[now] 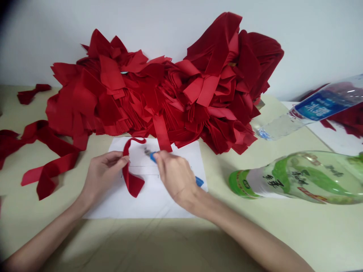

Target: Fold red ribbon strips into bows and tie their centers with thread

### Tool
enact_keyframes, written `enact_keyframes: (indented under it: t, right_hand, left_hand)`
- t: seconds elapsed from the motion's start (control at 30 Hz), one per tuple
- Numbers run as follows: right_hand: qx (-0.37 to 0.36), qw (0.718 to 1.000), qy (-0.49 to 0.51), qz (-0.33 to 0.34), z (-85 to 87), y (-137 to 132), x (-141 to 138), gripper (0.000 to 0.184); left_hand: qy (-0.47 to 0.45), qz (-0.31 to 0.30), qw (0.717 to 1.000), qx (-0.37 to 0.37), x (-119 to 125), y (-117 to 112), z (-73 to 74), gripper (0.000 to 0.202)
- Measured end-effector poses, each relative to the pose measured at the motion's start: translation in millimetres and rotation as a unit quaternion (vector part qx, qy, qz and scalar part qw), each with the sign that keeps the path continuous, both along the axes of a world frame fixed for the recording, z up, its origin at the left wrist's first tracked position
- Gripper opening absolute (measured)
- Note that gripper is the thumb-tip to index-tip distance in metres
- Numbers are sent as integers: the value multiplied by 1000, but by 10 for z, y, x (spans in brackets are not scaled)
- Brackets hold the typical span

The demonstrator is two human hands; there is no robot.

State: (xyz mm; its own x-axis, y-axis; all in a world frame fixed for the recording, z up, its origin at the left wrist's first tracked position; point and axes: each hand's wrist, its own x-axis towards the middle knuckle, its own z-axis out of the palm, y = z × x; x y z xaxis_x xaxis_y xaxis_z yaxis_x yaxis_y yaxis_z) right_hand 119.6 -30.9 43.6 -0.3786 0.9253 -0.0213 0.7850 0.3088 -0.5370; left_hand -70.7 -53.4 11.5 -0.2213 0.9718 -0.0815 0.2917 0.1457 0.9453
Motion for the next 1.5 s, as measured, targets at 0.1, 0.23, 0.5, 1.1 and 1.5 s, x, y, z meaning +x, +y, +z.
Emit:
enact_keyframes:
  t: [0.1,0.23,0.5,1.1,1.5]
  right_hand:
    - [47,999,-12,-18,-14,106,112,35]
    - [80,987,-138,-5,-104,287,177,18]
    - [139,987,-85,13,-41,227,122,24]
    - [-190,930,303,82,153,39,-34,12]
    - [-186,929,315,49,10,87,-41,12]
  left_hand:
    - [-60,1,998,-30,-46,37,27,16]
    - [-182,-105,975,-69,-5,19,91,22]
    - [-200,-144,966,-75,95,-62,109,19]
    - [-302,-190,933,-52,144,-112,56,9]
    - [-235,-167,957,-9,183,-126,70,18]
